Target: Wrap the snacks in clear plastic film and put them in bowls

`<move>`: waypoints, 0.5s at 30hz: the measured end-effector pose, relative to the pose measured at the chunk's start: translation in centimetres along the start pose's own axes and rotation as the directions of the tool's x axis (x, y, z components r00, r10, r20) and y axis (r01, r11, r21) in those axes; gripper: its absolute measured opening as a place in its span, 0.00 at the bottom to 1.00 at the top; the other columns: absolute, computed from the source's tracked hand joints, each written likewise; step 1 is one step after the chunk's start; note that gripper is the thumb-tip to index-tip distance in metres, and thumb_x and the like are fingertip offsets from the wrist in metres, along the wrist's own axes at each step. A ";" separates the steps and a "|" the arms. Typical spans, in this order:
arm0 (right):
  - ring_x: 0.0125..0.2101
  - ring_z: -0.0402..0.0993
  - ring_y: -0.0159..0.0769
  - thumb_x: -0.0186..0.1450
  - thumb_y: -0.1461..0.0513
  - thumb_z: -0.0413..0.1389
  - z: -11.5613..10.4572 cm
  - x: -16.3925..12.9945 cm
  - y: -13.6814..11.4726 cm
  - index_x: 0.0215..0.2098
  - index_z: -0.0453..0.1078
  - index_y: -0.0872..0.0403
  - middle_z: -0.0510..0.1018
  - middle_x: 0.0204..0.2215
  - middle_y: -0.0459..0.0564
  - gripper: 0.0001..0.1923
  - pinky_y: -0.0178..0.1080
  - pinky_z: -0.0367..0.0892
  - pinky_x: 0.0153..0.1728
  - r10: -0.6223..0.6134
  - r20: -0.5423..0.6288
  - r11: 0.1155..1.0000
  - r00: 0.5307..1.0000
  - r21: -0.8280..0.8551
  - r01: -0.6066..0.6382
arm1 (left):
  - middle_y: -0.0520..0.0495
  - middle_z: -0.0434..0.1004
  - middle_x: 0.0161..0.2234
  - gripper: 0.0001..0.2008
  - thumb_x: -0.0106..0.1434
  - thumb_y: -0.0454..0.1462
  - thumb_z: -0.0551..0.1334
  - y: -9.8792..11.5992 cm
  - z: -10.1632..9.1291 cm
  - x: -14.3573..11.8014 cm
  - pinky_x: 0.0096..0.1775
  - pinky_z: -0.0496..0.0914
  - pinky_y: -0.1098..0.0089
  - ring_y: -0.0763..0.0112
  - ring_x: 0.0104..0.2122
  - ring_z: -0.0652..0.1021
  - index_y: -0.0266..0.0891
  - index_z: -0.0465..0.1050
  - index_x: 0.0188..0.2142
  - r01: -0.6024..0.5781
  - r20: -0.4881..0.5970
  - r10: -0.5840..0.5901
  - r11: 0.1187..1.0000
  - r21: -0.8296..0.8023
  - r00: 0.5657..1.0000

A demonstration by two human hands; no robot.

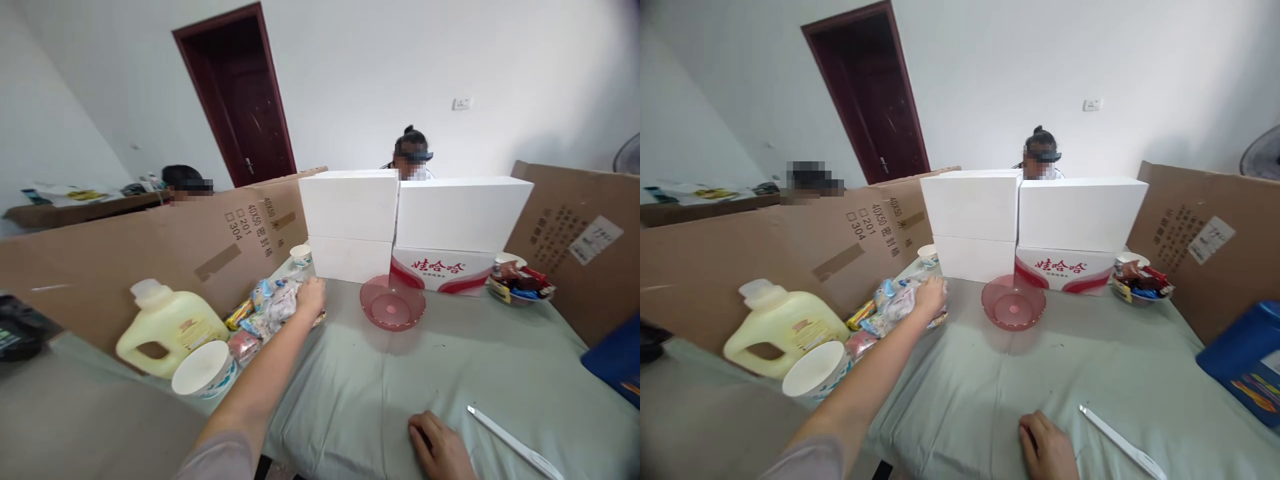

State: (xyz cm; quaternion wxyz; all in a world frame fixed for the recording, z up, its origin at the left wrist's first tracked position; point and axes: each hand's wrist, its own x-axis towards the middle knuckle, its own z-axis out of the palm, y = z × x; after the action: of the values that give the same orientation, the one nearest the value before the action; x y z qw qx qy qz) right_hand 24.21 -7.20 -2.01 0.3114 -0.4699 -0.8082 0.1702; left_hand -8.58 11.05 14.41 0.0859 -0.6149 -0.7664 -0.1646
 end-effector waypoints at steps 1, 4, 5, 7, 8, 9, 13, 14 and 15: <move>0.29 0.76 0.33 0.70 0.56 0.45 -0.3 -0.1 -0.4 0.34 0.71 0.50 0.76 0.28 0.47 0.15 0.33 0.69 0.30 0.011 0.008 1.000 1.000 0.005 -0.011 | 0.34 0.69 0.50 0.15 0.59 0.29 0.55 0.5 -0.2 -0.7 0.50 0.66 0.55 0.51 0.49 0.72 0.34 0.72 0.46 -0.023 -0.023 0.022 1.000 -0.009 0.999; 0.31 0.76 0.33 0.70 0.58 0.44 -1.5 -0.5 -1.2 0.36 0.71 0.50 0.77 0.31 0.48 0.14 0.34 0.70 0.33 0.041 0.034 0.998 0.999 0.051 -0.043 | 0.39 0.66 0.55 0.20 0.58 0.30 0.56 2.5 0.0 -4.2 0.55 0.64 0.60 0.58 0.54 0.69 0.37 0.68 0.52 -0.184 -0.112 0.168 0.971 -0.151 0.979; 0.31 0.76 0.33 0.70 0.58 0.45 -1.9 -0.6 -1.3 0.38 0.71 0.50 0.77 0.33 0.48 0.13 0.34 0.70 0.33 0.056 0.026 0.996 0.998 0.066 -0.058 | 0.41 0.66 0.55 0.21 0.57 0.29 0.56 3.3 0.5 -5.8 0.56 0.64 0.62 0.60 0.54 0.69 0.38 0.69 0.51 -0.298 -0.148 0.266 0.917 -0.265 0.952; 0.31 0.75 0.33 0.70 0.56 0.45 -2.9 -0.9 -1.0 0.40 0.71 0.50 0.77 0.34 0.49 0.13 0.35 0.70 0.33 0.110 -0.029 0.991 0.993 0.076 -0.108 | 0.44 0.69 0.55 0.21 0.55 0.29 0.55 4.7 2.3 -9.4 0.56 0.64 0.62 0.63 0.54 0.70 0.41 0.70 0.49 -0.525 -0.188 0.507 0.685 -0.505 0.842; 0.30 0.74 0.33 0.70 0.55 0.46 -3.5 -1.0 -0.6 0.40 0.71 0.50 0.77 0.35 0.49 0.14 0.36 0.70 0.33 0.145 -0.065 0.988 0.987 0.067 -0.140 | 0.45 0.70 0.55 0.22 0.55 0.29 0.56 5.4 3.5 -11.2 0.55 0.65 0.61 0.63 0.54 0.70 0.42 0.70 0.49 -0.578 -0.179 0.602 0.576 -0.578 0.778; 0.30 0.74 0.34 0.69 0.54 0.46 -3.9 -1.1 -0.1 0.40 0.71 0.50 0.77 0.34 0.50 0.14 0.37 0.70 0.33 0.172 -0.097 0.985 0.980 0.049 -0.168 | 0.46 0.71 0.55 0.23 0.54 0.29 0.56 6.0 4.8 -13.0 0.56 0.64 0.59 0.63 0.54 0.70 0.43 0.71 0.49 -0.599 -0.151 0.671 0.510 -0.617 0.726; 0.39 0.74 0.44 0.66 0.49 0.48 -5.4 -1.5 3.3 0.40 0.72 0.50 0.78 0.36 0.53 0.18 0.47 0.70 0.42 0.115 -0.209 0.983 0.971 -0.120 -0.142 | 0.49 0.74 0.53 0.19 0.58 0.31 0.57 7.3 9.0 -17.5 0.57 0.61 0.52 0.60 0.57 0.67 0.45 0.72 0.49 -0.571 -0.012 0.726 0.530 -0.627 0.688; 0.41 0.73 0.47 0.65 0.47 0.49 -5.7 -1.7 4.5 0.40 0.73 0.50 0.77 0.38 0.54 0.19 0.51 0.68 0.45 0.080 -0.229 0.975 0.970 -0.182 -0.123 | 0.48 0.71 0.56 0.19 0.59 0.33 0.58 7.1 9.3 -18.0 0.57 0.60 0.51 0.58 0.59 0.65 0.44 0.70 0.51 -0.566 -0.011 0.715 0.544 -0.619 0.699; 0.42 0.72 0.49 0.64 0.47 0.49 -5.8 -1.9 5.7 0.41 0.73 0.50 0.77 0.39 0.55 0.20 0.54 0.66 0.47 0.059 -0.236 0.962 0.970 -0.246 -0.119 | 0.45 0.68 0.58 0.21 0.59 0.36 0.60 6.6 9.3 -18.4 0.58 0.59 0.50 0.56 0.60 0.63 0.43 0.68 0.53 -0.563 -0.025 0.697 0.557 -0.610 0.717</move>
State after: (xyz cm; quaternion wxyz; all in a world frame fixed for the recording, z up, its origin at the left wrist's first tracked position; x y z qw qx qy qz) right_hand 32.51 -6.11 -1.54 0.3298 -0.5588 -0.7606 0.0227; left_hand 2.68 -1.17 0.59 -0.1366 -0.8584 -0.4093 -0.2774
